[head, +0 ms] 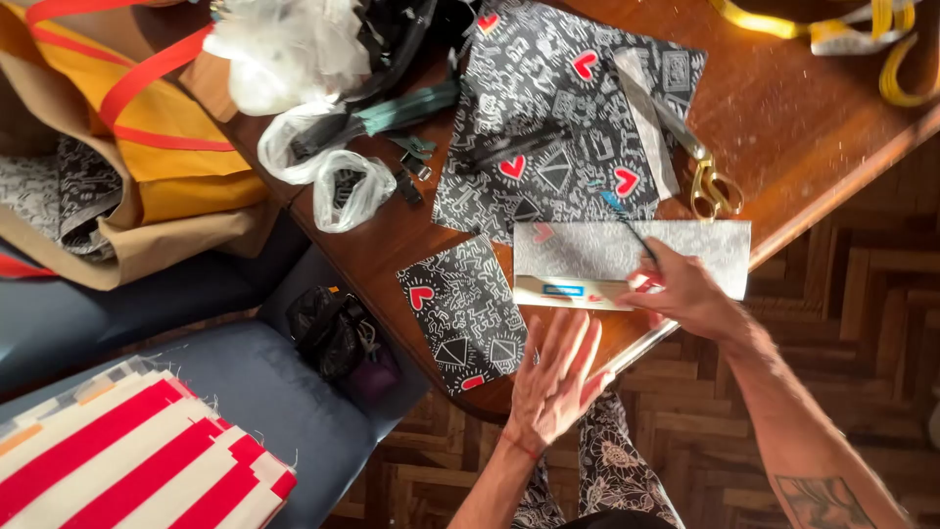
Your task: Marking material with a pencil and ruler, cutting it with scissors, and preparing a zipper for assembly.
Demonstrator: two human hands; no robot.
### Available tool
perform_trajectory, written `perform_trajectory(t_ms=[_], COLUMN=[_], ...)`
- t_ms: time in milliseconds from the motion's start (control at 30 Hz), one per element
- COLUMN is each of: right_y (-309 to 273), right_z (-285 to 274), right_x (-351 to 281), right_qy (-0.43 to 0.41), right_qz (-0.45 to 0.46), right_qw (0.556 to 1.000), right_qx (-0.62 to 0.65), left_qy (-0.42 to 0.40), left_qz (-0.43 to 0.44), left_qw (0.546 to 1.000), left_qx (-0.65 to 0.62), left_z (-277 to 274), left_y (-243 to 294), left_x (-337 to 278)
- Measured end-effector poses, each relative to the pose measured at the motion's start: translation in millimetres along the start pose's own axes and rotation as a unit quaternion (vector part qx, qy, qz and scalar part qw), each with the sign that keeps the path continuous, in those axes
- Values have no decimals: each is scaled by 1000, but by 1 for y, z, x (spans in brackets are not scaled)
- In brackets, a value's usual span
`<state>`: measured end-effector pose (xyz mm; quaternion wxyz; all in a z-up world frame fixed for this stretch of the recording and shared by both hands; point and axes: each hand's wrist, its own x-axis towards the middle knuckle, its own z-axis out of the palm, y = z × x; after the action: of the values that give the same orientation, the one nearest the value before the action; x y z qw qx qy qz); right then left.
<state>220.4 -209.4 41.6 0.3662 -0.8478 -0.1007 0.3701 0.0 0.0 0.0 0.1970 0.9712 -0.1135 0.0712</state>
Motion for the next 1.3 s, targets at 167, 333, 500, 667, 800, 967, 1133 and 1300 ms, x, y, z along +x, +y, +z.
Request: perform_trajectory(t_ms=[167, 333, 500, 667, 800, 967, 1133, 1300], right_y=[-24, 18, 135, 106, 98, 18, 42, 40], right_z=[23, 17, 45, 38, 35, 10, 0, -8], right_x=[-9, 9, 63, 54, 50, 20, 24, 22], right_qy=[48, 123, 248, 261, 268, 105, 68, 44], right_qz=[-32, -112, -202, -196, -180, -272, -240, -245], right_qw=[993, 967, 936, 932, 929, 907, 945, 950], right_qx=[-101, -191, 146, 159, 178, 305, 212, 191], left_qy=[31, 12, 0, 1, -1, -11, -27, -16], left_qz=[-34, -29, -28, -27, -30, -18, -5, 4], left_qw=[998, 997, 999, 999, 998, 999, 997, 992], left_qx=[42, 65, 42, 47, 52, 45, 65, 127], left_z=[5, 20, 13, 13, 12, -6, -16, -1], left_y=[-16, -22, -23, -25, -25, -25, -23, -27], left_x=[21, 19, 25, 26, 25, 28, 34, 31])
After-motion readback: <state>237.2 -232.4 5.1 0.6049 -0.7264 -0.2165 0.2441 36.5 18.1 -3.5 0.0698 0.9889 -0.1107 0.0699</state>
